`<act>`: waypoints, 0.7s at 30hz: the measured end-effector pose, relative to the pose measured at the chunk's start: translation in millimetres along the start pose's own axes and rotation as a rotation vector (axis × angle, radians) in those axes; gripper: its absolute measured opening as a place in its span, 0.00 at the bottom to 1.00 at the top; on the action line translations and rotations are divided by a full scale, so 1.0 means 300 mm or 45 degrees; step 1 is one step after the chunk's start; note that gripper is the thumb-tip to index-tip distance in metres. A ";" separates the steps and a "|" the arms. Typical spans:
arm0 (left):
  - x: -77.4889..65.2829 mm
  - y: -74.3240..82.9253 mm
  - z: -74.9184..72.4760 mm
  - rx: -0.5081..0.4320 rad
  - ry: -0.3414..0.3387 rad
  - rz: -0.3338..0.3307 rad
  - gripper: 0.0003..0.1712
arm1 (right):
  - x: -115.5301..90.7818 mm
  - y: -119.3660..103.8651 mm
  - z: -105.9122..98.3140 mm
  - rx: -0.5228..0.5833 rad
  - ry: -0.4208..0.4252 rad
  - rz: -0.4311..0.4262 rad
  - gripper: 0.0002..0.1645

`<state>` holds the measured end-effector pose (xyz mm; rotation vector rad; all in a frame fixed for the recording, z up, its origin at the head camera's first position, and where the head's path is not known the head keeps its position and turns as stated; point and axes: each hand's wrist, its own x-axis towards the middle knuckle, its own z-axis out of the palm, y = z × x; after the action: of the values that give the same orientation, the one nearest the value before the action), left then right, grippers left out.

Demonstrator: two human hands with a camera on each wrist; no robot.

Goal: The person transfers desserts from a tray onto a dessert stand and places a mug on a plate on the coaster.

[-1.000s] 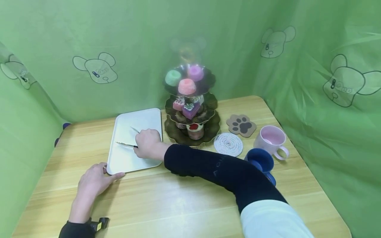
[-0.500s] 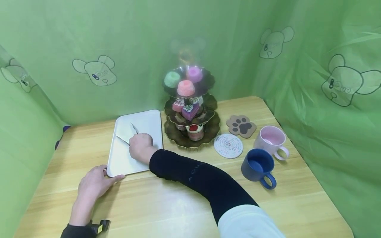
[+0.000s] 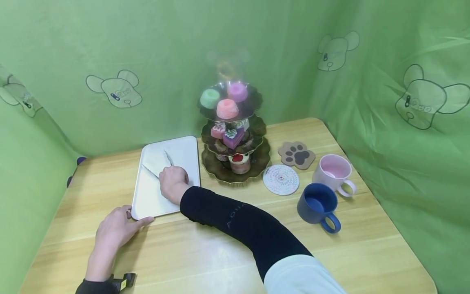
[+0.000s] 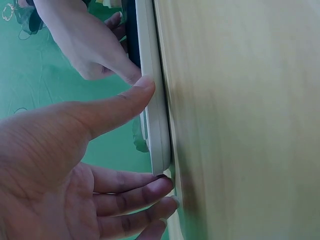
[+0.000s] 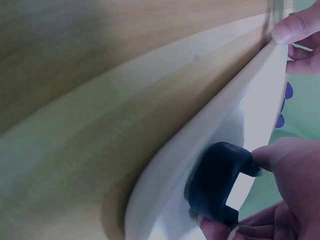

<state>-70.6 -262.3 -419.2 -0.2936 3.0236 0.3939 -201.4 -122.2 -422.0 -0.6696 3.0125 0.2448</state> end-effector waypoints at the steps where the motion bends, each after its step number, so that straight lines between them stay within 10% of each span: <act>1: 0.000 0.000 0.000 0.002 0.000 0.000 0.46 | 0.000 0.001 0.003 0.010 0.006 0.009 0.20; 16: -0.020 0.021 -0.019 0.012 -0.040 0.025 0.49 | -0.074 0.137 -0.031 0.142 0.117 -0.037 0.35; 21: -0.053 0.048 -0.035 0.001 0.107 0.074 0.53 | -0.179 0.237 -0.088 0.216 0.211 0.005 0.33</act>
<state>-58.5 -248.4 -403.9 -0.2281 3.1209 0.3938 -183.3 -40.7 -381.4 -0.7005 3.1424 -0.0697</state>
